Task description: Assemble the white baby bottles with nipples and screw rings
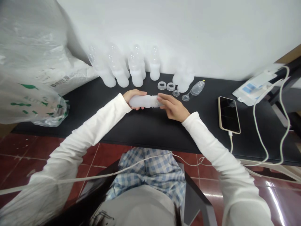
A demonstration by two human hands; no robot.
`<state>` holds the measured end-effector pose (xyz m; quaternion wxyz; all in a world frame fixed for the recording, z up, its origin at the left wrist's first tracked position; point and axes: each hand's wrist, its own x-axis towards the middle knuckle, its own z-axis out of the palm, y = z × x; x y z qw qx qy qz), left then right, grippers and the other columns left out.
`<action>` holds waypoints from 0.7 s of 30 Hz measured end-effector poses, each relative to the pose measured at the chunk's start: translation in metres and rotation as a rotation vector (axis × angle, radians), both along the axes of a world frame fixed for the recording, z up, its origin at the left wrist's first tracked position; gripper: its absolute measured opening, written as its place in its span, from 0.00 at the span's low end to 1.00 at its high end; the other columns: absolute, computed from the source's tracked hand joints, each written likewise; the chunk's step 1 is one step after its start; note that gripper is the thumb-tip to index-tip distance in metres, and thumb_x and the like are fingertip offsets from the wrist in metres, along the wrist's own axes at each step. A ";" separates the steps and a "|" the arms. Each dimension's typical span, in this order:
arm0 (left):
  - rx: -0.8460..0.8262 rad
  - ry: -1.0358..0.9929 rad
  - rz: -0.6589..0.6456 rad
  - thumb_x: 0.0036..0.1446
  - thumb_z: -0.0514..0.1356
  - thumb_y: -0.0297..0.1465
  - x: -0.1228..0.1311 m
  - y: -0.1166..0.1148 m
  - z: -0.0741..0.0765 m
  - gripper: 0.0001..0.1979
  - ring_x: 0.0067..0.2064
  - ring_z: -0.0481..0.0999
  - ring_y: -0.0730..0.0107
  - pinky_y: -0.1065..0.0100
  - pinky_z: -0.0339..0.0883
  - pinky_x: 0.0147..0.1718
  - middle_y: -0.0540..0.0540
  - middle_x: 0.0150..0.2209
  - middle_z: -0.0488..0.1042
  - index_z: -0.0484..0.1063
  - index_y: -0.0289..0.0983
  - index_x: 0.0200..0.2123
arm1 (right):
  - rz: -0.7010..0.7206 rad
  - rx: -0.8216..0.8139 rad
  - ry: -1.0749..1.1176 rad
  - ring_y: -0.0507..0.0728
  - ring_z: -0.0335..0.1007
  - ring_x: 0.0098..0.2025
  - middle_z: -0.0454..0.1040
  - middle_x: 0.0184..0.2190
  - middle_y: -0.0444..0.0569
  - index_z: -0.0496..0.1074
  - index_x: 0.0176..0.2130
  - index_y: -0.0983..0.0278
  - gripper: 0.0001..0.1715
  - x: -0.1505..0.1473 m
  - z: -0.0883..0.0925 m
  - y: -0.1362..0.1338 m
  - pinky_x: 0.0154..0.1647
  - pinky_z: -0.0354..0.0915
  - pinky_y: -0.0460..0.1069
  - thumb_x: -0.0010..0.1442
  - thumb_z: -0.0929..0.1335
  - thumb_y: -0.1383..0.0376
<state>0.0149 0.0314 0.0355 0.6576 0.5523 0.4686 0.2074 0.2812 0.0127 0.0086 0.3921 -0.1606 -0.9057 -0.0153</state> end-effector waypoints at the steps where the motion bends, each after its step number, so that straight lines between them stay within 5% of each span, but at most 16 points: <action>1: -0.029 -0.024 0.007 0.54 0.60 0.52 0.002 -0.002 0.001 0.27 0.15 0.69 0.69 0.70 0.50 0.11 0.41 0.19 0.76 0.79 0.31 0.29 | -0.020 0.025 -0.014 0.60 0.76 0.58 0.74 0.58 0.57 0.60 0.66 0.57 0.30 -0.001 0.001 0.000 0.50 0.80 0.57 0.68 0.63 0.71; 5: 0.084 -0.034 0.031 0.58 0.58 0.49 0.011 -0.008 0.000 0.26 0.14 0.69 0.71 0.72 0.49 0.10 0.43 0.18 0.76 0.78 0.30 0.30 | -0.087 -0.019 -0.095 0.61 0.78 0.50 0.77 0.51 0.58 0.66 0.59 0.61 0.20 -0.006 0.002 -0.002 0.47 0.78 0.57 0.70 0.64 0.60; 10: 0.364 -0.017 0.102 0.64 0.54 0.51 0.020 -0.014 -0.007 0.30 0.16 0.71 0.69 0.70 0.55 0.12 0.44 0.20 0.77 0.81 0.29 0.43 | -0.289 -0.193 0.073 0.58 0.76 0.39 0.77 0.39 0.53 0.69 0.48 0.60 0.17 -0.016 0.003 -0.007 0.40 0.75 0.54 0.73 0.58 0.55; 14: 0.829 0.098 0.143 0.66 0.51 0.52 0.023 -0.019 -0.017 0.31 0.32 0.83 0.64 0.66 0.75 0.30 0.42 0.32 0.84 0.83 0.33 0.45 | -0.457 -0.317 0.179 0.57 0.73 0.31 0.76 0.31 0.50 0.69 0.38 0.59 0.20 -0.025 0.009 -0.010 0.35 0.71 0.52 0.72 0.56 0.54; 16: 1.120 0.195 0.128 0.69 0.49 0.49 0.023 -0.020 -0.022 0.29 0.40 0.84 0.63 0.65 0.76 0.40 0.41 0.40 0.85 0.82 0.35 0.47 | -0.502 -0.427 0.233 0.55 0.69 0.26 0.73 0.26 0.46 0.68 0.33 0.59 0.20 -0.029 0.013 -0.011 0.30 0.67 0.51 0.72 0.57 0.54; 21: 1.562 0.494 -0.008 0.67 0.54 0.50 0.020 -0.014 -0.032 0.26 0.36 0.82 0.65 0.66 0.74 0.36 0.41 0.37 0.83 0.78 0.39 0.55 | -0.547 -0.888 0.226 0.52 0.62 0.17 0.64 0.13 0.40 0.63 0.24 0.59 0.22 -0.031 0.018 -0.008 0.23 0.60 0.49 0.69 0.59 0.58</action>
